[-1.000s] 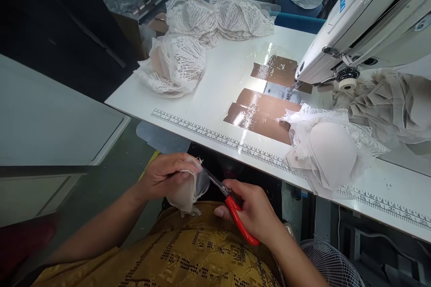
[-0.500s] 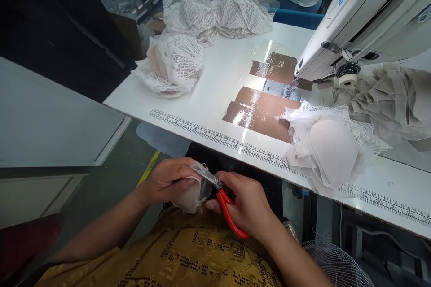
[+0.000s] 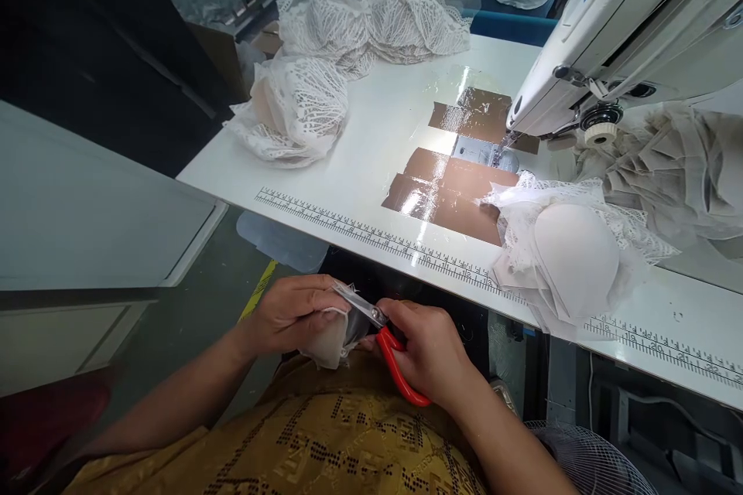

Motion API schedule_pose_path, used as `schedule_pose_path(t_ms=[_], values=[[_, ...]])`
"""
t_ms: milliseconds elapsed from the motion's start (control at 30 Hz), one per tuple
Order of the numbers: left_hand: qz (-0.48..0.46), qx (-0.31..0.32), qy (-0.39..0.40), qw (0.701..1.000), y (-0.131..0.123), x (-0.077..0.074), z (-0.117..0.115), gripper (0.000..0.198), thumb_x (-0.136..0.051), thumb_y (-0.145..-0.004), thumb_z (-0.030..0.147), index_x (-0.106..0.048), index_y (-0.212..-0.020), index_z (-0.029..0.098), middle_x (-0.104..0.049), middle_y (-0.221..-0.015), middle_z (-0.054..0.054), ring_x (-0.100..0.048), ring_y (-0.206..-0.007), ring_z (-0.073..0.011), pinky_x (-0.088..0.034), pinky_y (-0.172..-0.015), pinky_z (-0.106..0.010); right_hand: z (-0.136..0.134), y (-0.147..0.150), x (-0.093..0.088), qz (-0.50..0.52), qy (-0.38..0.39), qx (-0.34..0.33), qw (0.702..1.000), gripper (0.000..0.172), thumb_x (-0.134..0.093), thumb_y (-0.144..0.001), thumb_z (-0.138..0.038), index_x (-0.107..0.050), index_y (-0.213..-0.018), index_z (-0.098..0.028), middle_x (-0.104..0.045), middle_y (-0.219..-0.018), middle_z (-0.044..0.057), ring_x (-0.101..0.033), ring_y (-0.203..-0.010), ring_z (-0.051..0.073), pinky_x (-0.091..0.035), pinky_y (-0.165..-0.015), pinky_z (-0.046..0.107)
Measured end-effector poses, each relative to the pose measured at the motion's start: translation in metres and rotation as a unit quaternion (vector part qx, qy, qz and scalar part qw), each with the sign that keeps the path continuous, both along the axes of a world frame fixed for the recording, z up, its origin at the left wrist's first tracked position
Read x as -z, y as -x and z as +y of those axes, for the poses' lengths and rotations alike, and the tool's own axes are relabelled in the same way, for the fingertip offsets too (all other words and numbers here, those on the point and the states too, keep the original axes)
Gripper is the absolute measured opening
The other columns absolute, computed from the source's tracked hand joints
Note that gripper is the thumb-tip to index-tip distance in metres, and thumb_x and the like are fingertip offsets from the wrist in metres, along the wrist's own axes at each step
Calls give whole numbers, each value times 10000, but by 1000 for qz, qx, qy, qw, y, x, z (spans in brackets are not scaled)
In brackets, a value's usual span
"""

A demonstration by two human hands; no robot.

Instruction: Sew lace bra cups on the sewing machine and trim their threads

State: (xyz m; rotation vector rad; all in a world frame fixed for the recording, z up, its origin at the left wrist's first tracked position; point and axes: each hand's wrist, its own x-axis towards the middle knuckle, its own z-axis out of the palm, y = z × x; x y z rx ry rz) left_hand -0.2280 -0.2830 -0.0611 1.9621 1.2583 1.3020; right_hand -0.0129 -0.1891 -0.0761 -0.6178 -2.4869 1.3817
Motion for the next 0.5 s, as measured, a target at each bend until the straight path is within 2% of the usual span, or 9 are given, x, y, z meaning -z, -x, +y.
schedule_pose_path(t_ms=[200,367,433,500], values=[[3,8,-3,1000,-1,2,1,213,-542,-894,85,-630,-1076,152,-688,-906,-91,-653,-861,-163,-558,-768,-256,-3,-3,8,8,12,3,1000,180,-658,-842,-319,-636,-966,-190,-642,-708,9,-526,-578,120,-381,-564,201],[-1,20,4,1000,-8,-1,2,214,-519,-903,91,-622,-1077,162,-683,-953,-99,-656,-921,-175,-553,-809,-265,-7,-6,16,43,100,49,993,192,-651,-835,-362,-636,-859,-172,-571,-661,-10,-453,-572,109,-361,-547,200],[-10,8,35,999,-14,-2,-3,199,-513,-904,107,-619,-1052,186,-681,-927,-71,-655,-872,-159,-543,-773,-243,-10,-11,23,49,135,77,987,224,-651,-825,-386,-636,-854,-165,-508,-625,-30,-411,-565,105,-339,-530,202],[-48,-30,121,991,-21,-1,-12,205,-517,-913,158,-588,-1094,225,-668,-861,-26,-635,-751,-122,-526,-692,-205,-13,-19,32,36,157,81,984,234,-656,-812,-391,-638,-853,-161,-464,-618,-44,-378,-568,100,-317,-526,205]])
